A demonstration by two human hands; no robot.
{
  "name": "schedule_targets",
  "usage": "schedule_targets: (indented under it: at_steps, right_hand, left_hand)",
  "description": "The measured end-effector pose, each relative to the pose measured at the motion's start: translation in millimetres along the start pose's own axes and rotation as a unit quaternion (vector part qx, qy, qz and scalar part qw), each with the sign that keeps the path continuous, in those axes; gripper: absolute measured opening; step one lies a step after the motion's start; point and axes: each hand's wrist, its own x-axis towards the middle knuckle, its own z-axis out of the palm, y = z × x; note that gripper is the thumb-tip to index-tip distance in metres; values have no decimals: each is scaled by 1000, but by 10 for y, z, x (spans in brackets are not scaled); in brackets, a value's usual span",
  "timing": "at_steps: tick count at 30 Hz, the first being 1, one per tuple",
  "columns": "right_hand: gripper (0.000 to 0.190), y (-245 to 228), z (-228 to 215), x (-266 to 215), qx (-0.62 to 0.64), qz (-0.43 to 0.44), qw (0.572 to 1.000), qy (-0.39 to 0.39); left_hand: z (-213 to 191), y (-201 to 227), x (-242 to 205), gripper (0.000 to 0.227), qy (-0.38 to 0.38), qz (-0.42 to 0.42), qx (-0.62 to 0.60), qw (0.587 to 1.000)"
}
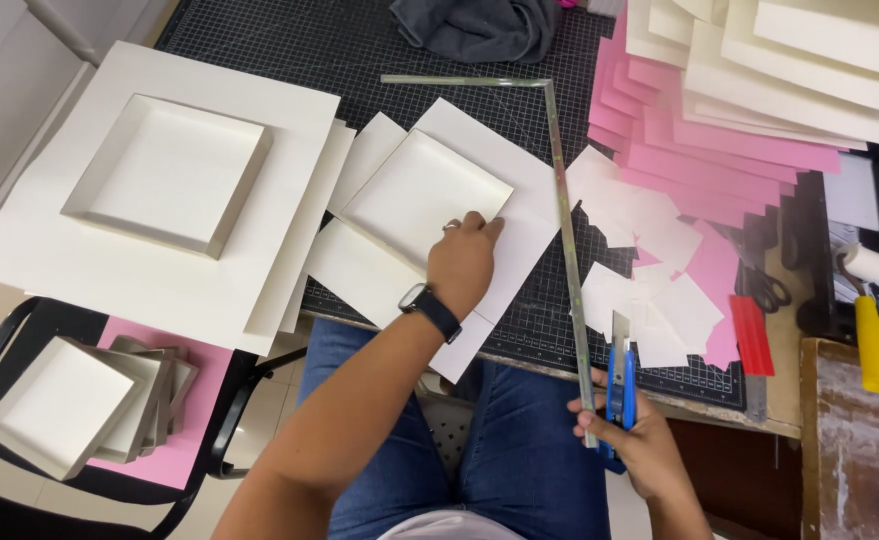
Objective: Trimming excess paper around a small box using a utility knife and an L-square ruler
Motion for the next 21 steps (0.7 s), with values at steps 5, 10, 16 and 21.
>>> schedule_targets:
  at_steps: [5,10,16,21]
  right_hand:
    - [69,1,13,-48,-9,10,1000,-1]
    - [70,35,-90,-20,-14,-2,1000,-15]
    - [69,67,-45,-2,-13,-19,999,-30]
    - [70,-1,103,-44,8,0,1000,-25]
  left_hand:
    - [-334,53,-19,64,-14,5,-47,999]
    - [-482,22,-17,64,-9,-1,-59,998]
    - [-342,41,59,68,-13,-2,-79,997]
    - [-43,135,255,64,-13,-56,-104,993]
